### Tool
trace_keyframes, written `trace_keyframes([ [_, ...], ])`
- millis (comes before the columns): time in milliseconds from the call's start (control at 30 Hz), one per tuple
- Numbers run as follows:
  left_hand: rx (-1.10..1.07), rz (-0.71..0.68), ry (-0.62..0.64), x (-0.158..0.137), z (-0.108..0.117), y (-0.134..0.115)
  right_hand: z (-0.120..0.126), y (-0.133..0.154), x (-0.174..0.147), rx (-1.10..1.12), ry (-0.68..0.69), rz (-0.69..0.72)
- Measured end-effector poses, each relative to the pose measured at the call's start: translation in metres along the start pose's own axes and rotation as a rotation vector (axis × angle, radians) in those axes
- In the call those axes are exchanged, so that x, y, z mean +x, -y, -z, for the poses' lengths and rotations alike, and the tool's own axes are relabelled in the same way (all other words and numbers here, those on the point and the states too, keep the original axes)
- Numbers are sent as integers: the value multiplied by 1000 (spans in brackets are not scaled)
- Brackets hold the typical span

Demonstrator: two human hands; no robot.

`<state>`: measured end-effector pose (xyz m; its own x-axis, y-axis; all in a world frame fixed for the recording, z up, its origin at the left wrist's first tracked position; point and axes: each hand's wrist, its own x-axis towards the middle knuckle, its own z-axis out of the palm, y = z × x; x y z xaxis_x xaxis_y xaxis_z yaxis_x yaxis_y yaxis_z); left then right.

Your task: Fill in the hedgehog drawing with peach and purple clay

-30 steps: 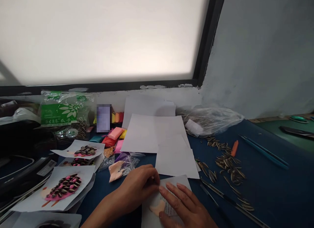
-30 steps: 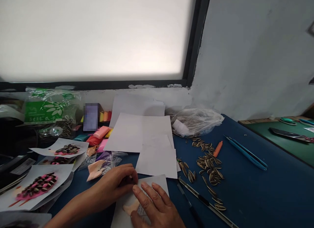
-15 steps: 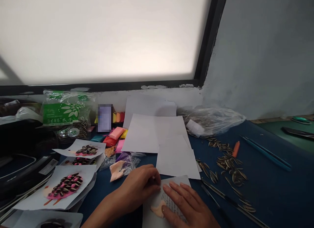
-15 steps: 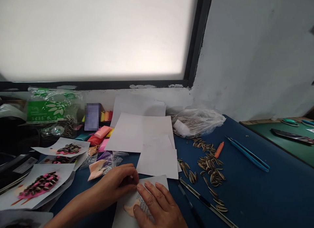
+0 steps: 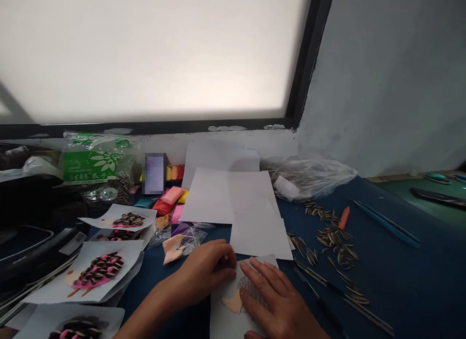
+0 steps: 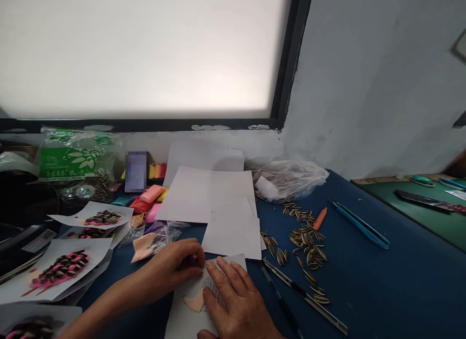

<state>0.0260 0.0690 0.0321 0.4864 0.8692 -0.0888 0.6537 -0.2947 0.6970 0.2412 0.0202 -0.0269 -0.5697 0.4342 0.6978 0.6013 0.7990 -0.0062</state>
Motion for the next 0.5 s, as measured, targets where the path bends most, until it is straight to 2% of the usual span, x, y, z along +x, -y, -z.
trace_keyframes([
  [100, 1, -5, 2, 1, 1, 0, 2, 1, 1, 33, 9, -2],
  [167, 6, -2, 3, 1, 1, -2, 9, 0, 4, 51, 122, 55],
  [200, 8, 2, 4, 1, 2, -2, 13, 1, 7, 73, 131, 50],
  [300, 11, 18, 13, 1, 4, -6, 23, 2, 11, 148, 55, -79],
  [400, 9, 32, 19, -1, 5, -8, 23, 4, 10, 186, 216, -110],
  [500, 1, 27, 19, -1, 5, -9, 18, 5, 7, 173, 205, -107],
])
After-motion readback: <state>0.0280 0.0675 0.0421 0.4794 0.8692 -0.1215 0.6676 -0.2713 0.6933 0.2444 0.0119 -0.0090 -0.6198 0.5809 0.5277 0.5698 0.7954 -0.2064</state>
